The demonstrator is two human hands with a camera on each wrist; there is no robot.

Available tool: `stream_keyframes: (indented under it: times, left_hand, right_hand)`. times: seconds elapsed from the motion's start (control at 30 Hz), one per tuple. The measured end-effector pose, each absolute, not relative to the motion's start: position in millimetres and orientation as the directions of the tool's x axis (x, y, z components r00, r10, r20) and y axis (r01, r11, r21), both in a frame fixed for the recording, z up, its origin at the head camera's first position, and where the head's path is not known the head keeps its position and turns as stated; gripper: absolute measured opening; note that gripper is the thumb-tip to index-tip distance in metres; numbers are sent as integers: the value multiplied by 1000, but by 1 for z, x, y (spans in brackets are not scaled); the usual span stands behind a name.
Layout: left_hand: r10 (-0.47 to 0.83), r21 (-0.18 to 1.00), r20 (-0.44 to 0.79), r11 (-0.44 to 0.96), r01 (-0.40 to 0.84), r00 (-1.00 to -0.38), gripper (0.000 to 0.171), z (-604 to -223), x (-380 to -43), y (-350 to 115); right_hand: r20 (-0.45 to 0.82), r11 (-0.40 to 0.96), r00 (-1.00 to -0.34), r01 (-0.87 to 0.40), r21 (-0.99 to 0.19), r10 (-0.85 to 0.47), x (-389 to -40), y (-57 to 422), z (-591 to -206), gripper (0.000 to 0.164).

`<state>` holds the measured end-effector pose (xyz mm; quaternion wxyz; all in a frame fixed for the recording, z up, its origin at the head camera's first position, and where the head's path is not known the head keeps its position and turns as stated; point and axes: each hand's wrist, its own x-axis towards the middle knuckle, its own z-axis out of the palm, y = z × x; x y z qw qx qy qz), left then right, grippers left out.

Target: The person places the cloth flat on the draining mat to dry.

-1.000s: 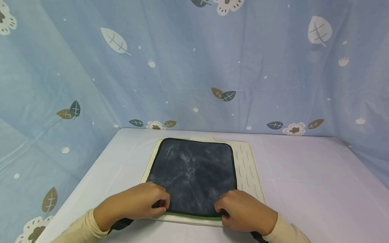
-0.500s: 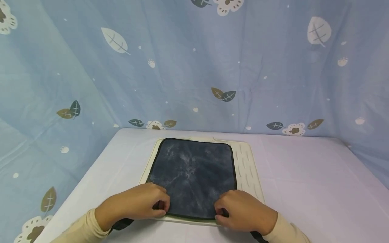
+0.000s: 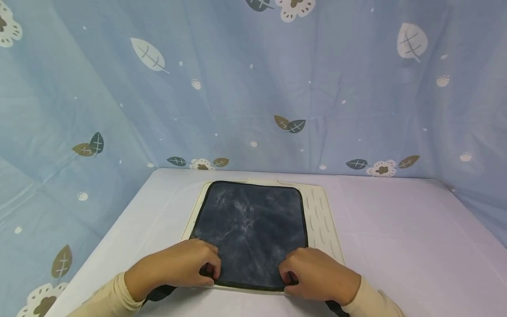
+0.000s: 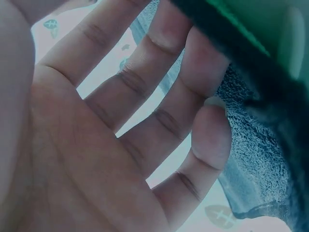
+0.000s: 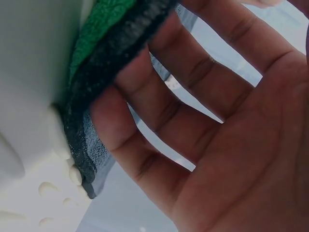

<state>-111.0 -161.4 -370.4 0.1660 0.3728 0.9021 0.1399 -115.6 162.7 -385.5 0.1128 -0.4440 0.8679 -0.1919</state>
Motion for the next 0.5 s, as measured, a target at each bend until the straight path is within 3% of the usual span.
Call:
stream_keyframes:
  times: [0.3, 0.4, 0.5]
  left_hand:
    - [741, 393, -112, 645, 655, -662, 16, -369, -112, -164]
    - [707, 323, -47, 679, 659, -705, 20, -366, -112, -166]
    - [651, 239, 32, 732, 638, -758, 34, -364, -113, -167]
  right_hand:
    - [22, 489, -562, -737, -466, -827, -114, 164, -387, 22]
    - [67, 537, -611, -738, -409, -789, -114, 162, -383, 16]
    - [133, 628, -683, -719, -297, -719, -114, 161, -378, 7]
